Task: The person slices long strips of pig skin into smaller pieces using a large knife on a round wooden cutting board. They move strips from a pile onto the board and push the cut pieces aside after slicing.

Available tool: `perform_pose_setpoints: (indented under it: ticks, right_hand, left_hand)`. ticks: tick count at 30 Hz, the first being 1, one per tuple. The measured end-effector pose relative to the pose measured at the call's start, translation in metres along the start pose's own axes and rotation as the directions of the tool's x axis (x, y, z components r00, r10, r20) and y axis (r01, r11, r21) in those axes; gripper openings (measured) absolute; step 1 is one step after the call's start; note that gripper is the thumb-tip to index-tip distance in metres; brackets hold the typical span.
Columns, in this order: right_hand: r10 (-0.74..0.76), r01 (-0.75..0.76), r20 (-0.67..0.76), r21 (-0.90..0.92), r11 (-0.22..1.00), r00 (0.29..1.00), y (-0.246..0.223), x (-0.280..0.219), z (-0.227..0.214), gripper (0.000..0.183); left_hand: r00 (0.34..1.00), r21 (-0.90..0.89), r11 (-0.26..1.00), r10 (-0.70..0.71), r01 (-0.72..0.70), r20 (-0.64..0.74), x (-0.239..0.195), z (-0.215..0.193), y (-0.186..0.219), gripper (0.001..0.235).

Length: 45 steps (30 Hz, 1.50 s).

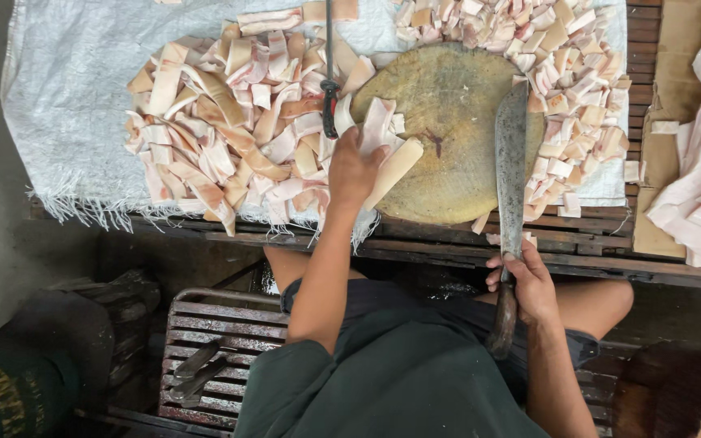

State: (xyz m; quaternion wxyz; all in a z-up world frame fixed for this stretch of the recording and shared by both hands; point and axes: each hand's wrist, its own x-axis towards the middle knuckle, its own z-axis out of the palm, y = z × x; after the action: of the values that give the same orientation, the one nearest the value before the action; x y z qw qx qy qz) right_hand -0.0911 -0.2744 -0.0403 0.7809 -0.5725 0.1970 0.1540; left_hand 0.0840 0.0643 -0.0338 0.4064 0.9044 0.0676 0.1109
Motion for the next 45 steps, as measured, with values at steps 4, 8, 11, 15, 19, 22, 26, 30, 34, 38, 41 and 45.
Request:
perform_pose_setpoints:
  ticks: [4,8,11,15,19,22,26,30,34,38,41,45]
  right_hand:
    - [-0.085,0.077,-0.072,-0.108,0.991,0.994,-0.004,-0.004,0.017,0.050]
    - [-0.233,0.186,-0.116,-0.321,0.929,0.965,-0.018,-0.019,0.029,0.060]
    - [-0.350,0.299,-0.100,-0.340,0.892,0.931,-0.035,-0.031,0.029,0.066]
    - [-0.427,0.283,-0.091,-0.623,0.729,0.900,-0.042,-0.055,0.022,0.073]
    - [-0.438,0.215,0.037,-0.906,0.363,0.898,-0.037,-0.051,0.018,0.072]
    - [-0.430,0.217,0.079,-0.935,0.282,0.899,-0.037,-0.054,0.023,0.069]
    - [-0.627,0.291,0.056,-0.916,0.278,0.777,-0.058,-0.080,0.028,0.061]
    - [-0.836,0.391,0.150,-0.917,0.083,0.528,-0.063,-0.088,0.027,0.058]
    - [-0.481,0.206,0.182,-0.978,-0.002,0.858,-0.053,-0.067,0.042,0.063]
    - [-0.443,0.205,0.153,-0.976,0.073,0.884,-0.075,-0.072,0.042,0.060]
    - [-0.574,0.262,0.104,-0.944,0.199,0.812,-0.089,-0.086,0.040,0.068]
    - [-0.776,0.395,0.091,-0.894,0.213,0.624,-0.077,-0.093,0.038,0.059]
  left_hand:
    - [0.995,0.011,0.995,0.096,-0.095,-0.024,0.009,0.010,0.021,0.044]
    - [0.984,-0.407,0.913,0.069,0.004,0.164,0.007,0.006,0.057,0.036]
    - [0.883,-0.540,0.791,0.000,0.286,0.469,-0.013,0.004,0.068,0.038]
    - [0.734,-0.445,0.799,0.007,0.404,0.679,-0.042,0.029,0.056,0.038]
    - [0.844,-0.274,0.960,0.196,-0.060,0.500,-0.066,0.026,0.061,0.034]
    - [0.784,-0.120,0.939,0.336,-0.322,0.522,-0.075,0.006,0.079,0.061]
    - [0.758,0.057,0.934,0.250,-0.353,0.603,-0.077,-0.004,0.086,0.056]
    - [0.752,0.070,0.869,0.381,-0.490,0.537,-0.082,-0.006,0.081,0.056]
    - [0.776,0.088,0.846,0.434,-0.525,0.458,-0.084,-0.004,0.071,0.042]
    - [0.786,0.069,0.848,0.452,-0.525,0.421,-0.087,0.000,0.064,0.034]
    - [0.789,0.045,0.835,0.500,-0.549,0.356,-0.082,0.011,0.065,0.029]
    - [0.798,0.015,0.851,0.485,-0.524,0.359,-0.080,0.018,0.064,0.027]
